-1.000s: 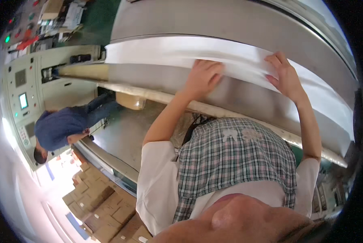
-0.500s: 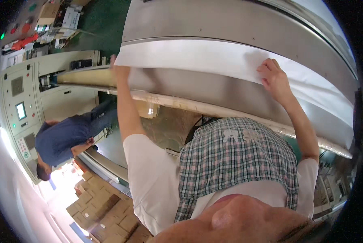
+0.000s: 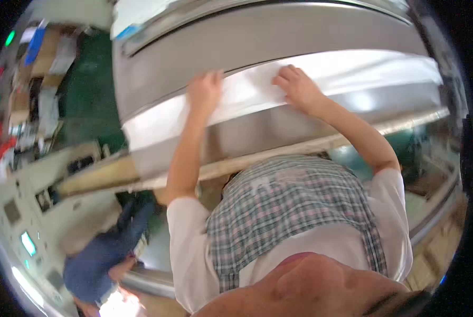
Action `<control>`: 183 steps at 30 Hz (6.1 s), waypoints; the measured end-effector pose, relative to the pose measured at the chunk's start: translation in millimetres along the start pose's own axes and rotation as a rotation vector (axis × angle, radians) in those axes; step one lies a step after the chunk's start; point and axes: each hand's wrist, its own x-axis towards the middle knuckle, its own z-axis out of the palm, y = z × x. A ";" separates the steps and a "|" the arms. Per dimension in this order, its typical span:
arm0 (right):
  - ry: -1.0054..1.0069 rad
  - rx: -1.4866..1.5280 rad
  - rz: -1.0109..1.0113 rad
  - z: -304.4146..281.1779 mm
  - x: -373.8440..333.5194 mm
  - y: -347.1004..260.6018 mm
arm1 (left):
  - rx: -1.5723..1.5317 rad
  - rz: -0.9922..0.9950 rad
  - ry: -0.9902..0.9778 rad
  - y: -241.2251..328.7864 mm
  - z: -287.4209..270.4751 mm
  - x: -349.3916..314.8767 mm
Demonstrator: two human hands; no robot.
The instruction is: Handling large rolls of white material on an industrial rolling machine, including cutting and adjusting layers.
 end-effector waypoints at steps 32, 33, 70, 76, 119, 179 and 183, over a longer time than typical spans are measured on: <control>0.369 -0.330 0.495 23.8 -41.1 186.1 | 0.864 -1.002 -0.063 -220.2 -245.4 -259.7; 0.416 -0.355 0.591 19.0 -54.5 202.5 | 0.857 -1.032 -0.063 -220.5 -246.9 -259.5; -0.456 0.690 0.574 -28.1 -130.9 162.7 | -0.034 -0.406 0.322 -155.8 -144.2 -180.2; -0.490 0.761 0.573 -47.9 -132.4 82.6 | 0.105 -0.033 0.156 -86.7 -61.6 -83.3; 0.415 -0.246 1.082 3.1 -285.0 -18.8 | -1.033 -0.088 0.338 -57.1 92.4 210.9; -0.311 -0.082 0.651 2.9 -103.1 219.6 | 0.854 -0.013 -0.728 58.9 60.9 102.2; -0.376 0.005 0.714 -23.4 -202.6 292.1 | 0.918 -0.230 -0.784 108.6 69.0 88.3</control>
